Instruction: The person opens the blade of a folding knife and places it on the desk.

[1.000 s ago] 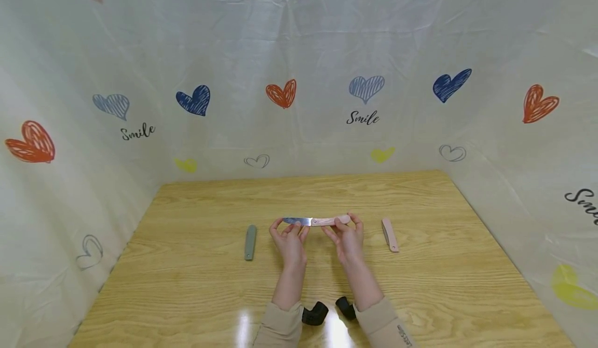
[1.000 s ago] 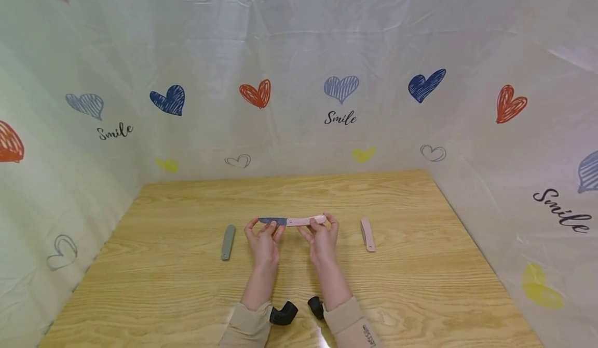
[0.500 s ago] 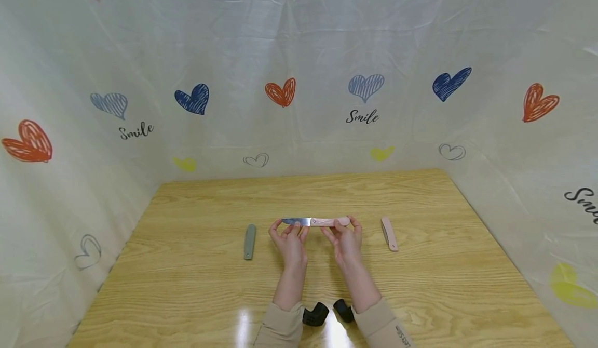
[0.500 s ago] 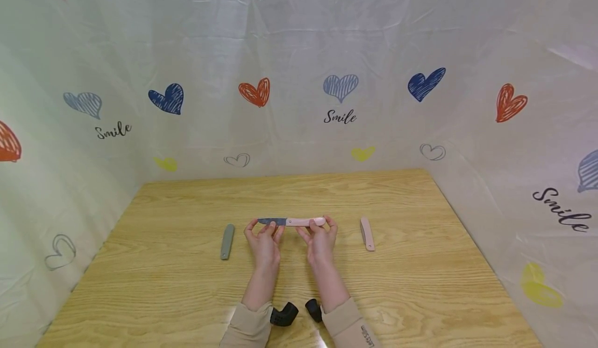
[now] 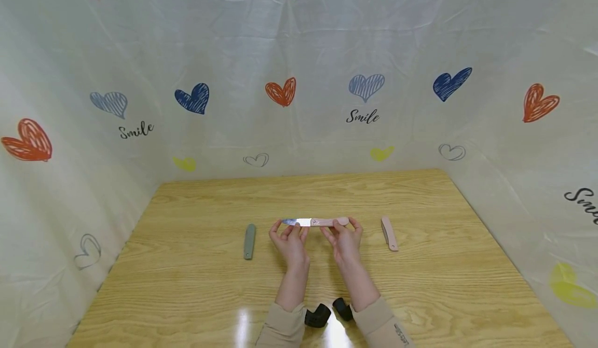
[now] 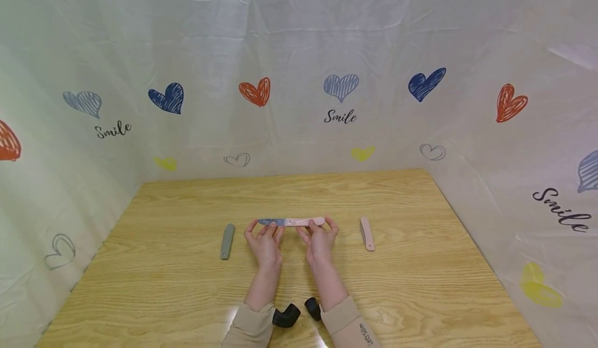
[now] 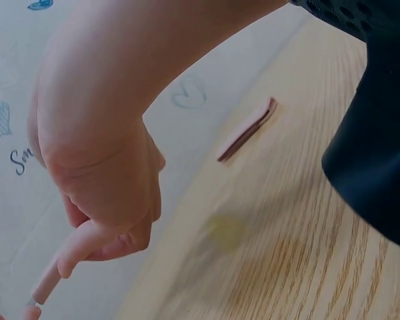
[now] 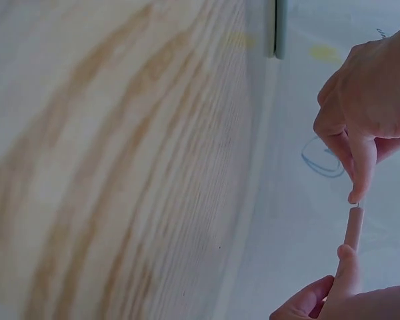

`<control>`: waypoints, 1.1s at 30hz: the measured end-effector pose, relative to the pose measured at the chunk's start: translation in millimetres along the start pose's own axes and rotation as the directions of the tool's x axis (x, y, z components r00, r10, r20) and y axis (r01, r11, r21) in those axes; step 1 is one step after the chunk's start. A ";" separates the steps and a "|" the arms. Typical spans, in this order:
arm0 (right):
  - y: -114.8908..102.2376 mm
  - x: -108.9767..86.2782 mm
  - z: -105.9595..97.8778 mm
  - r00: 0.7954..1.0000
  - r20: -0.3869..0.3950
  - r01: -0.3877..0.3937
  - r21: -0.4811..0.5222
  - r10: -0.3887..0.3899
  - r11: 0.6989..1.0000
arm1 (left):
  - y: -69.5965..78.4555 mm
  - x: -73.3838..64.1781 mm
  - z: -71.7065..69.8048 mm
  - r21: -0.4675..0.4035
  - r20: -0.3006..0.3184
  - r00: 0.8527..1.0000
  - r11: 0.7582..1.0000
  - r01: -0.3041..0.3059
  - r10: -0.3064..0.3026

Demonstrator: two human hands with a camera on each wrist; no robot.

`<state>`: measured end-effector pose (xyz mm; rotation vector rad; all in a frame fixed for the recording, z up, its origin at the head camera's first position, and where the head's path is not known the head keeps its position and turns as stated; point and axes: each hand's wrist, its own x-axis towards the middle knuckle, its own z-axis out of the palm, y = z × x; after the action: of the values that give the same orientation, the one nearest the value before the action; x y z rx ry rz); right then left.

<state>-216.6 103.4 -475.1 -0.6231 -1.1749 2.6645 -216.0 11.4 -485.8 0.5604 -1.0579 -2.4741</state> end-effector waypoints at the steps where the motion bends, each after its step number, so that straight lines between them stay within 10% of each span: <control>1: 0.0 0.2 -0.2 1.000 0.000 0.001 -0.002 -0.001 1.000 | -0.1 0.0 0.2 -0.001 -0.001 1.000 1.000 -0.002 0.002; 15: -13.6 11.7 -7.2 0.996 0.074 0.058 -0.249 -0.040 0.967 | 0.6 6.6 0.8 0.017 0.073 0.997 1.000 0.019 -0.020; 33: -45.6 48.5 -23.9 0.974 0.213 0.082 -0.656 0.080 0.750 | 12.5 40.4 -10.9 0.391 0.131 0.983 0.918 0.066 -0.126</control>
<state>-250.7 165.3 -470.9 -0.3875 -2.2267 2.3020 -242.2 -23.0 -491.7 0.5511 -1.6374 -2.4328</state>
